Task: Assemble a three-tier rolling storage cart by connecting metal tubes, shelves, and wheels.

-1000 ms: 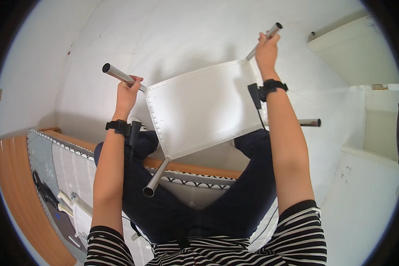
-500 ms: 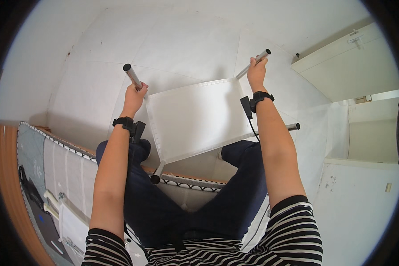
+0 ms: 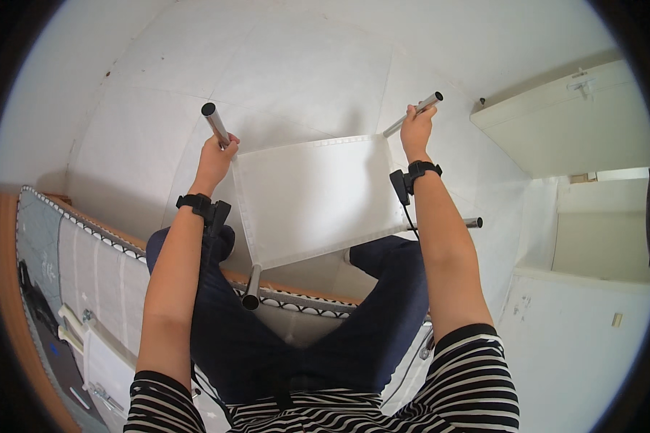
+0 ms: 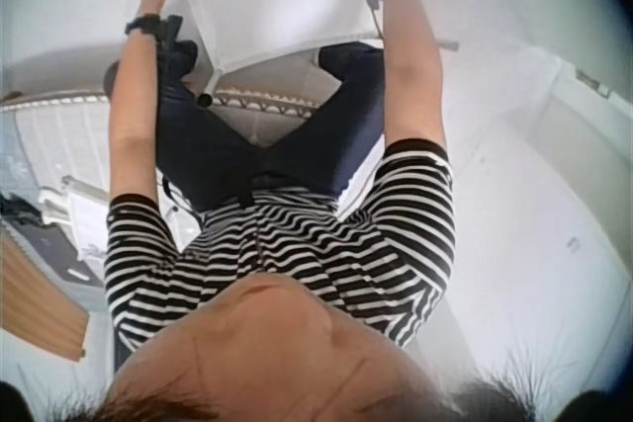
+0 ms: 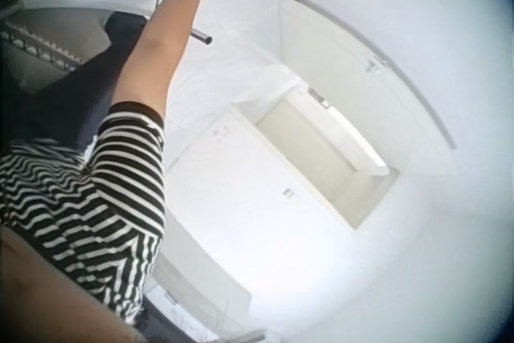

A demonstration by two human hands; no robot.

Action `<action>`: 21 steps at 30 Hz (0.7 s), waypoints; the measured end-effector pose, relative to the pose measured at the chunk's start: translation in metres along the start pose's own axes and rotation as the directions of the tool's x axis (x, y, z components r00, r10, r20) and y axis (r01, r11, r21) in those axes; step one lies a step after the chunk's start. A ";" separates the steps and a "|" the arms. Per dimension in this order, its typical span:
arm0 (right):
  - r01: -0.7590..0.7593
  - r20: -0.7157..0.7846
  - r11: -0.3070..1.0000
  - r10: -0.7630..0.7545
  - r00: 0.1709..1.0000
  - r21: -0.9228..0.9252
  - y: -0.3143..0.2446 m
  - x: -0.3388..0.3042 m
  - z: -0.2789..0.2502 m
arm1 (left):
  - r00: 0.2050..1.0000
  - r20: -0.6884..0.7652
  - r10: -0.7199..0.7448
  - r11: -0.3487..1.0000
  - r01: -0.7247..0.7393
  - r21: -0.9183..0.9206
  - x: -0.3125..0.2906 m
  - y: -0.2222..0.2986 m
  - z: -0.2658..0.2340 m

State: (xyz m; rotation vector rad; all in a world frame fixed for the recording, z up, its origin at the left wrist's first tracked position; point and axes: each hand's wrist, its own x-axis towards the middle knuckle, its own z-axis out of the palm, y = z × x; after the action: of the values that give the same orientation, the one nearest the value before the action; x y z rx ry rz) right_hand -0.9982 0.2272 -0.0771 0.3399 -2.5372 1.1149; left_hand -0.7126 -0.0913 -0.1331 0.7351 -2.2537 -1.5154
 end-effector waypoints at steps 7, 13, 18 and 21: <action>0.012 0.010 1.000 -0.012 1.000 -0.008 0.019 0.013 0.004 | 0.996 -0.040 0.079 0.996 -0.080 -0.026 0.002 0.006 0.008; -0.041 0.081 0.998 0.038 0.996 0.038 0.019 0.010 0.010 | 0.997 -0.064 0.050 0.999 -0.050 0.000 0.004 0.005 0.006; -0.332 0.089 0.939 0.324 0.942 0.093 0.011 -0.064 -0.004 | 1.000 -0.006 0.007 1.000 -0.007 -0.023 0.004 -0.002 0.006; -0.612 0.575 0.717 0.359 0.735 0.334 0.001 -0.129 -0.045 | 0.999 -0.024 0.027 1.000 -0.027 0.002 0.008 -0.009 0.004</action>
State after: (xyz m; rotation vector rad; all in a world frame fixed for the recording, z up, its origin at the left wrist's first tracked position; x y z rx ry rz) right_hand -0.8713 0.2714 -0.1011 0.0188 -2.7933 2.1800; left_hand -0.7190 -0.0953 -0.1435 0.7169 -2.2390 -1.4847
